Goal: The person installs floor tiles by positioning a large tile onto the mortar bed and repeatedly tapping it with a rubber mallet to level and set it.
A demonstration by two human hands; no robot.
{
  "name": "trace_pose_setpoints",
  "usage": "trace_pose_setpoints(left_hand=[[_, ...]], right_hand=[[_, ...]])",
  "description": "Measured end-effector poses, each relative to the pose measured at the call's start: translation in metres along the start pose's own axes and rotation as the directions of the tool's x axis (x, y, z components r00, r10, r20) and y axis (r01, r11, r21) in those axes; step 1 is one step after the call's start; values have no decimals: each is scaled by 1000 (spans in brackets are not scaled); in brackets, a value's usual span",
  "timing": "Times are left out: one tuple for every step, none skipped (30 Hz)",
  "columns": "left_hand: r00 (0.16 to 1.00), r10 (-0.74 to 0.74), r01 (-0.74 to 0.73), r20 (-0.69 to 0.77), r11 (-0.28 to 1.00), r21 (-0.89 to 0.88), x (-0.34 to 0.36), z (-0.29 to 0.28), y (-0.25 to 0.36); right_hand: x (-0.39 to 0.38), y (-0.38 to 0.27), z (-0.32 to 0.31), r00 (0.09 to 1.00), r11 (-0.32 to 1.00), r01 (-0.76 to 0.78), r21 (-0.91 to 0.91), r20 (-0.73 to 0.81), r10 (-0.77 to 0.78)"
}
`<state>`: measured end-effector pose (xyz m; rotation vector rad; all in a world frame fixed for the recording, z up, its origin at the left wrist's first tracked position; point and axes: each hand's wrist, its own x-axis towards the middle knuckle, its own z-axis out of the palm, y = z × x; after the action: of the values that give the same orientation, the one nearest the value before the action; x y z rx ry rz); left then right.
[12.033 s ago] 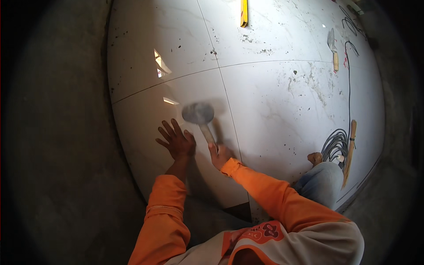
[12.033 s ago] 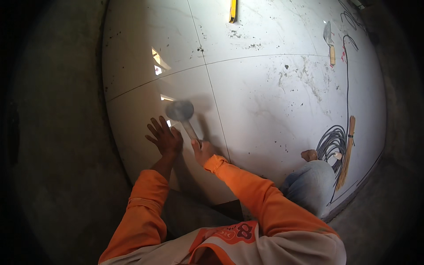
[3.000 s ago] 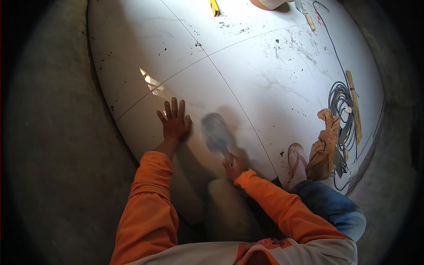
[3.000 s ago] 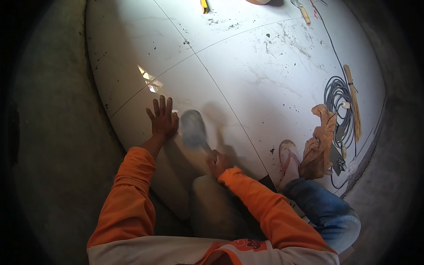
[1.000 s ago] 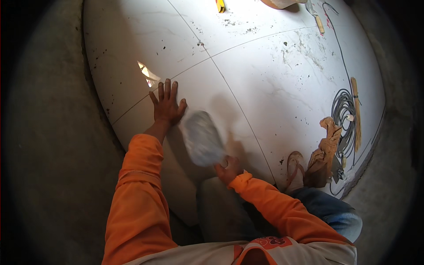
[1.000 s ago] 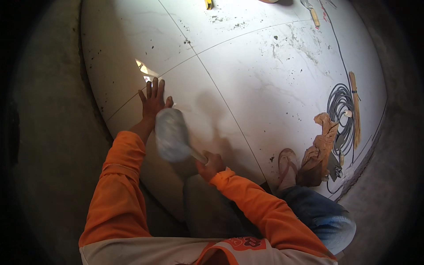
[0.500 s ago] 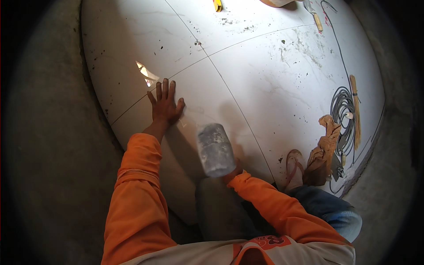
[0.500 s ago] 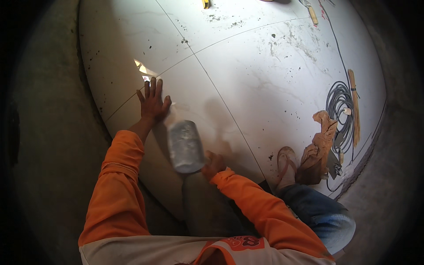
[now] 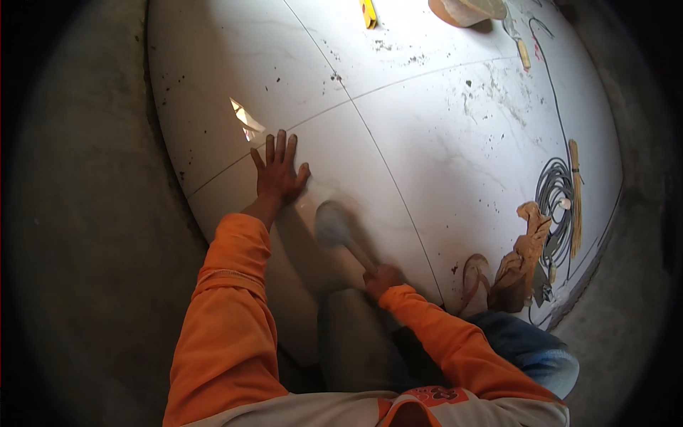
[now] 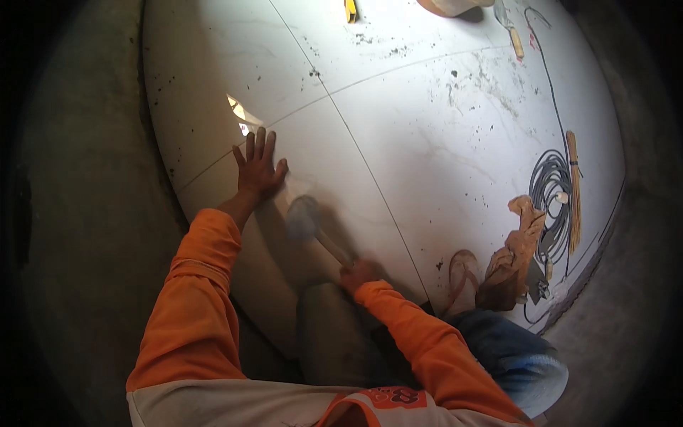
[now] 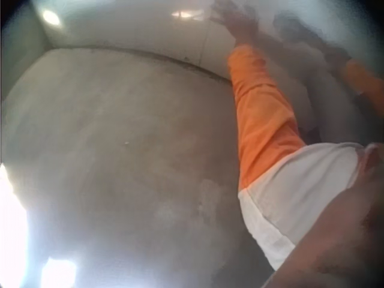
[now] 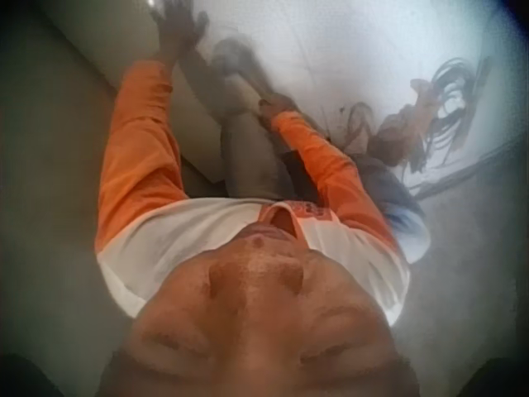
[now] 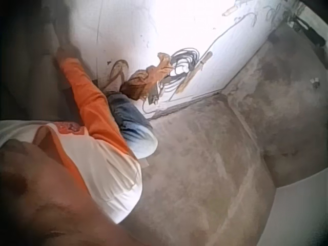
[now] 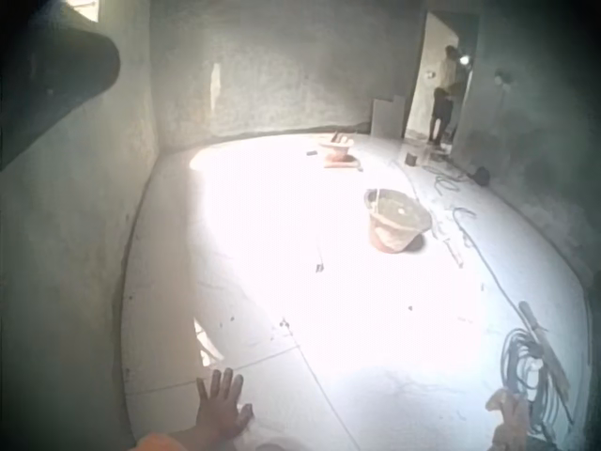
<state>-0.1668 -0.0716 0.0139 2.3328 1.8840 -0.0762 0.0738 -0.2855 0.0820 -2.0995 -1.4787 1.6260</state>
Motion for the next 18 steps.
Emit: trace_pose_setpoints(left_hand=[[1000,-7,7,20,1000,-5,-3,0,-2],[1000,-14,14,26,1000,-3,-2,0,-4],[1000,-5,5,-1,1000,-16,-2,0,-6],[1000,3,-4,-28,1000,-29,-6,0,-7],[1000,-15,14,-18,1000,-23,-14,3,-8],[1000,-4,4,0,1000,-19,-6,-1,-1],[999,-4,4,33,1000,-3,-5,-3,-1],[1000,-11,11,28,1000,0,-1,-6,-1],[999,-23,23,48,1000,2,-3,-9,0],[997,-34,34,68,999,4,-7,-8,-1],[996,-43,43,80,999,5,-14,-3,-3],[998,-34,33,60,999,7,-10,-3,-3],[999,-23,23,39,1000,10,-5,-5,-3],[999,-23,22,28,1000,8,0,-7,-4],[999,-29,29,34,1000,10,-3,-5,-4],[999,-35,35,40,999,12,-6,-3,-3],[998,-38,37,49,999,10,-9,1,-4],[999,-27,27,26,1000,2,-4,-2,-4]], right_hand=[[1,4,4,991,970,-26,-240,121,57],[-2,8,10,990,970,-24,-242,131,57],[-12,-11,8,993,990,105,-93,-50,-110],[-18,-22,8,939,966,256,35,-248,-240],[-16,-11,13,943,965,258,37,-228,-244],[-8,3,9,995,997,31,-71,-97,-38],[-4,5,10,981,963,-181,-199,27,190],[-4,7,14,983,964,-172,-202,29,182],[-11,2,17,998,999,-23,-33,-61,21],[-20,7,22,993,998,47,50,-106,-41],[-18,11,27,980,983,136,125,-160,-116],[-13,13,27,996,999,31,-14,-85,-33],[-8,16,26,998,985,-66,-158,-25,63],[-5,19,22,998,985,-61,-162,-34,56],[-9,10,16,994,974,103,-201,-13,-108],[-12,5,13,963,936,264,-234,14,-269],[-13,18,23,899,897,428,-115,-52,-435],[-9,21,23,896,894,431,-122,-59,-440]])
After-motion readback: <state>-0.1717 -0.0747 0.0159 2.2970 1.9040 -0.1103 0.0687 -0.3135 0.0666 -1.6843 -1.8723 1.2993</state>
